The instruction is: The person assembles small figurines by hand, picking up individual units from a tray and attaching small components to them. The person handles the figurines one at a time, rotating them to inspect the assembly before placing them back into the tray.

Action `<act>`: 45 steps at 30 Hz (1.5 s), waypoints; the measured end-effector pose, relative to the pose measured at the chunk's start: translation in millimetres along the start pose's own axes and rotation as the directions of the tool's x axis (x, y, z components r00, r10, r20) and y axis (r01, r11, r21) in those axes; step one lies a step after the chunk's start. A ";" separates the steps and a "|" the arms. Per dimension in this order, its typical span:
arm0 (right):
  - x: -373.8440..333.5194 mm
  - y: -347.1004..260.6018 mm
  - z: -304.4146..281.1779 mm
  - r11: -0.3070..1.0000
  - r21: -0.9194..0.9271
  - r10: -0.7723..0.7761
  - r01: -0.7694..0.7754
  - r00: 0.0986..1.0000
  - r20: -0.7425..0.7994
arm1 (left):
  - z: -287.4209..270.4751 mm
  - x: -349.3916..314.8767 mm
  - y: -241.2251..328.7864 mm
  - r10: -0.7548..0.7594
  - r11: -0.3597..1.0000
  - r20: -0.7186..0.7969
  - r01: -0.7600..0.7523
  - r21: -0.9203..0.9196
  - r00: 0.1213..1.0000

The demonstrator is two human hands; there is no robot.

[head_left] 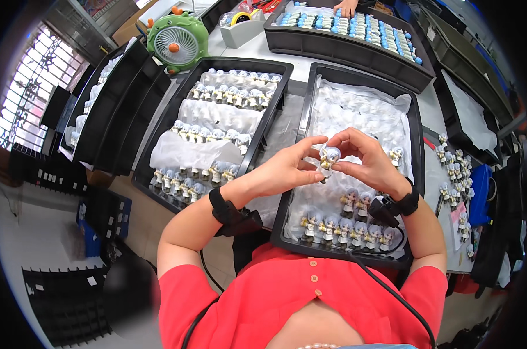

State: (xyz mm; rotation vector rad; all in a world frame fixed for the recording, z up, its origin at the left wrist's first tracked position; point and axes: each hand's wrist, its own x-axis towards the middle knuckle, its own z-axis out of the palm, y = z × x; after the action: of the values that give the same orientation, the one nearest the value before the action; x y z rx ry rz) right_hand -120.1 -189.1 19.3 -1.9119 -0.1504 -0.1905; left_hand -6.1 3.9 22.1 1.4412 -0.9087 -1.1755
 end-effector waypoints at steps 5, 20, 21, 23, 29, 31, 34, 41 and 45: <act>1.9 3.7 0.2 1.000 -0.015 -0.023 0.023 1.000 -0.013 | 7.4 2.0 -4.3 0.086 0.995 -0.138 -0.077 0.063 0.987; 4.6 12.4 2.0 0.995 0.054 0.086 -0.087 0.996 0.026 | 2.1 2.1 -9.5 -0.086 0.917 -0.100 0.039 -0.396 0.991; 4.8 12.2 2.3 0.995 0.059 0.081 -0.083 0.996 0.032 | 2.1 1.9 -10.3 -0.082 0.918 -0.101 0.036 -0.394 0.992; 4.7 12.9 2.7 0.992 0.085 0.086 -0.090 0.995 0.049 | 3.5 1.4 -13.4 -0.088 0.911 -0.121 0.031 -0.410 0.989; 4.2 17.8 3.7 0.986 0.125 0.103 -0.112 0.992 0.074 | 4.7 0.7 -12.7 -0.104 0.911 -0.143 0.036 -0.411 0.984; 4.3 17.4 4.1 0.984 0.133 0.108 -0.118 0.991 0.078 | 4.5 0.3 -13.5 -0.097 0.908 -0.135 0.032 -0.419 0.986; 4.2 16.4 5.3 0.978 0.169 0.110 -0.120 0.992 0.067 | 3.5 0.5 -13.9 -0.088 0.898 -0.132 0.021 -0.440 0.987; 4.3 18.3 4.8 0.969 0.200 0.139 -0.144 0.990 0.039 | 0.1 1.2 -17.3 -0.068 0.847 -0.092 0.009 -0.532 0.993; 4.6 20.0 5.6 0.983 0.156 0.100 -0.101 0.995 0.015 | 0.1 0.5 -17.1 -0.062 0.849 -0.094 0.003 -0.529 0.994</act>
State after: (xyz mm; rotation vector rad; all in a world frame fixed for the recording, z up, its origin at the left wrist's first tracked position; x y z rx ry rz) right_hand -111.3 -190.6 0.0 -1.7589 -0.0713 -0.1009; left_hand -6.8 6.7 5.2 1.0542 -0.4307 -1.2385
